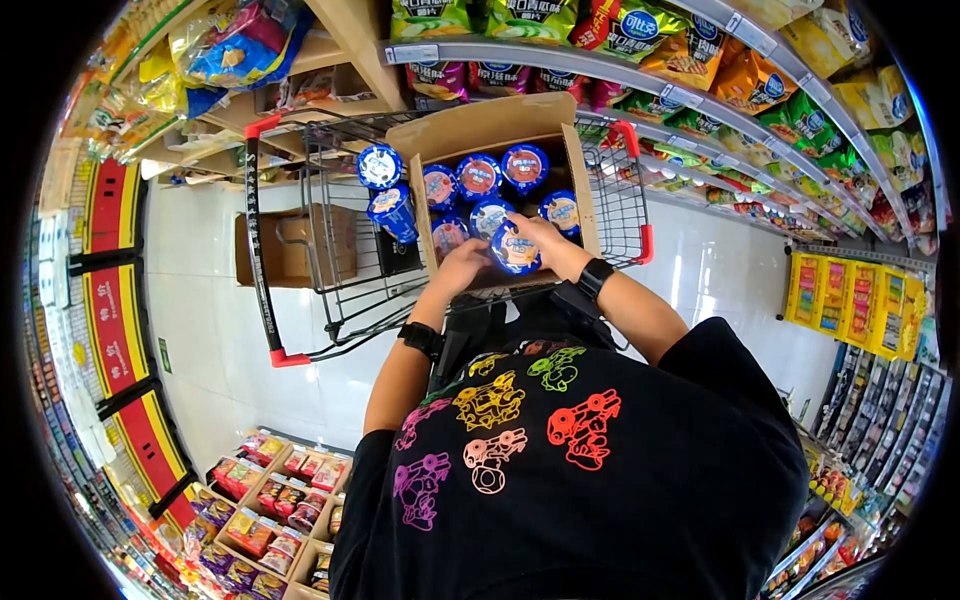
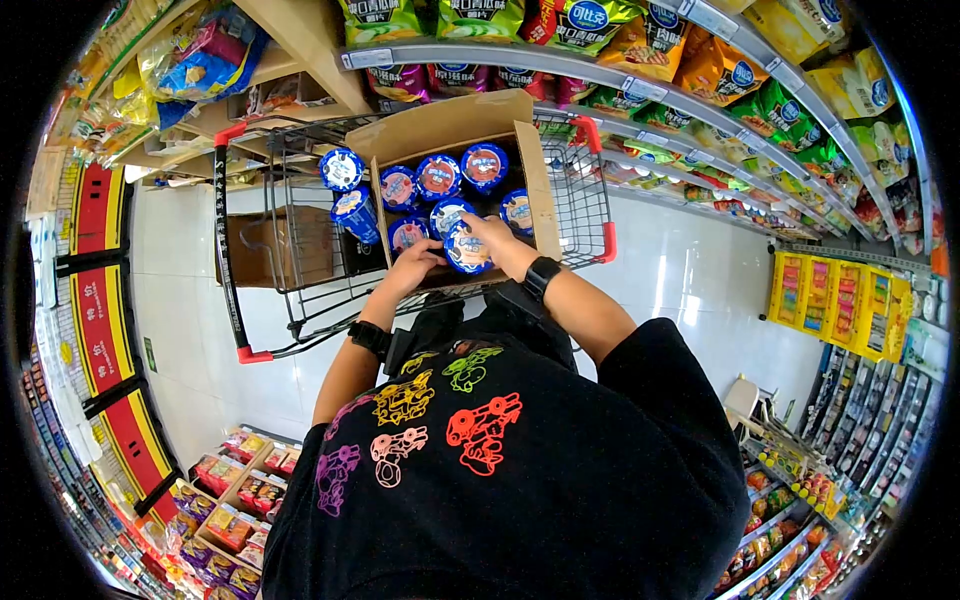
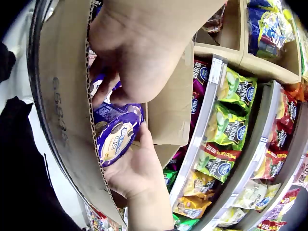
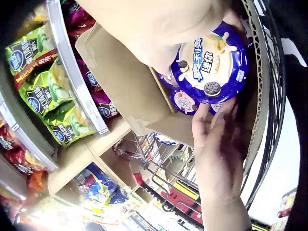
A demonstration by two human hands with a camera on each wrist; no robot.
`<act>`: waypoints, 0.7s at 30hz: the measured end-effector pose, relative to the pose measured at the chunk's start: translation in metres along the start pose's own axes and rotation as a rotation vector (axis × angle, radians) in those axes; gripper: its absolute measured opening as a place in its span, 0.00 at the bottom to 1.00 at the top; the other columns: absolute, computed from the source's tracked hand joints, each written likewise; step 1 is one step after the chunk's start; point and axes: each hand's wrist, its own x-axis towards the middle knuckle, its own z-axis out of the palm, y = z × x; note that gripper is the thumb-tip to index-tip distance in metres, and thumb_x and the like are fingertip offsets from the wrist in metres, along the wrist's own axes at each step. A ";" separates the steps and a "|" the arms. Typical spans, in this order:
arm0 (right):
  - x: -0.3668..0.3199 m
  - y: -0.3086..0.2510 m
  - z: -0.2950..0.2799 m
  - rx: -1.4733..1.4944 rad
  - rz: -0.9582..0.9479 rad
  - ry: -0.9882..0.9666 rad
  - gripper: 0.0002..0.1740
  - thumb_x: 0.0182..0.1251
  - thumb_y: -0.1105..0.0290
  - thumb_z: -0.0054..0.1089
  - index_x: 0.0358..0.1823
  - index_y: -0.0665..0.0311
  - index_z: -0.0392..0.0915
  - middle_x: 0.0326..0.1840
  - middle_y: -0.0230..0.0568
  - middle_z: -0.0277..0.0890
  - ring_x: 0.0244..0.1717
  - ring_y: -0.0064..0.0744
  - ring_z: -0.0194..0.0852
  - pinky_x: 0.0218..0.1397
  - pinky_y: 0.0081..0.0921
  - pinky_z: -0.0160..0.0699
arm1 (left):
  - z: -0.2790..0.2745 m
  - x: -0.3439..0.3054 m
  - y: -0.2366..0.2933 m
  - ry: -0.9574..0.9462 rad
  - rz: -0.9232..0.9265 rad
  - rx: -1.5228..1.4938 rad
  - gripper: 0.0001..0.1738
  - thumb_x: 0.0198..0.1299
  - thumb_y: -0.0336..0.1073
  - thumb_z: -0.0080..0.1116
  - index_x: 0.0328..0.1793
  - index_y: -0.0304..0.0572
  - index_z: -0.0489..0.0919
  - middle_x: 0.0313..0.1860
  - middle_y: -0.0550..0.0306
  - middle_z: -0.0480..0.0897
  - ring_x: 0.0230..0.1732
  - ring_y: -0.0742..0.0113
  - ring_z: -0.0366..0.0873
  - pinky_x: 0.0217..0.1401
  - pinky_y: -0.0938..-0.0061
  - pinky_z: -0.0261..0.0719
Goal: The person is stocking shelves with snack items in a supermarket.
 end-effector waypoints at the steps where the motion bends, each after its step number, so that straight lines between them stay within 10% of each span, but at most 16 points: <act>1: 0.000 0.000 -0.002 -0.024 -0.005 -0.009 0.21 0.59 0.57 0.54 0.41 0.69 0.69 0.34 0.44 0.75 0.31 0.36 0.78 0.31 0.34 0.80 | 0.001 0.000 -0.005 -0.003 0.027 0.043 0.16 0.52 0.28 0.49 0.49 0.36 0.71 0.36 0.53 0.79 0.38 0.67 0.76 0.43 0.76 0.71; 8: -0.038 -0.014 -0.010 -0.072 -0.133 0.316 0.38 0.51 0.55 0.64 0.54 0.75 0.58 0.41 0.46 0.72 0.38 0.31 0.75 0.36 0.27 0.77 | 0.029 0.003 0.035 -0.160 0.005 0.340 0.27 0.54 0.25 0.47 0.63 0.42 0.63 0.44 0.49 0.79 0.46 0.65 0.75 0.48 0.76 0.71; 21: -0.041 -0.084 -0.068 -0.511 -0.604 0.646 0.27 0.49 0.52 0.63 0.42 0.68 0.72 0.37 0.43 0.75 0.37 0.27 0.74 0.41 0.21 0.72 | 0.074 0.061 0.084 -0.299 0.166 0.219 0.44 0.52 0.25 0.50 0.72 0.54 0.42 0.65 0.46 0.61 0.55 0.62 0.68 0.56 0.73 0.66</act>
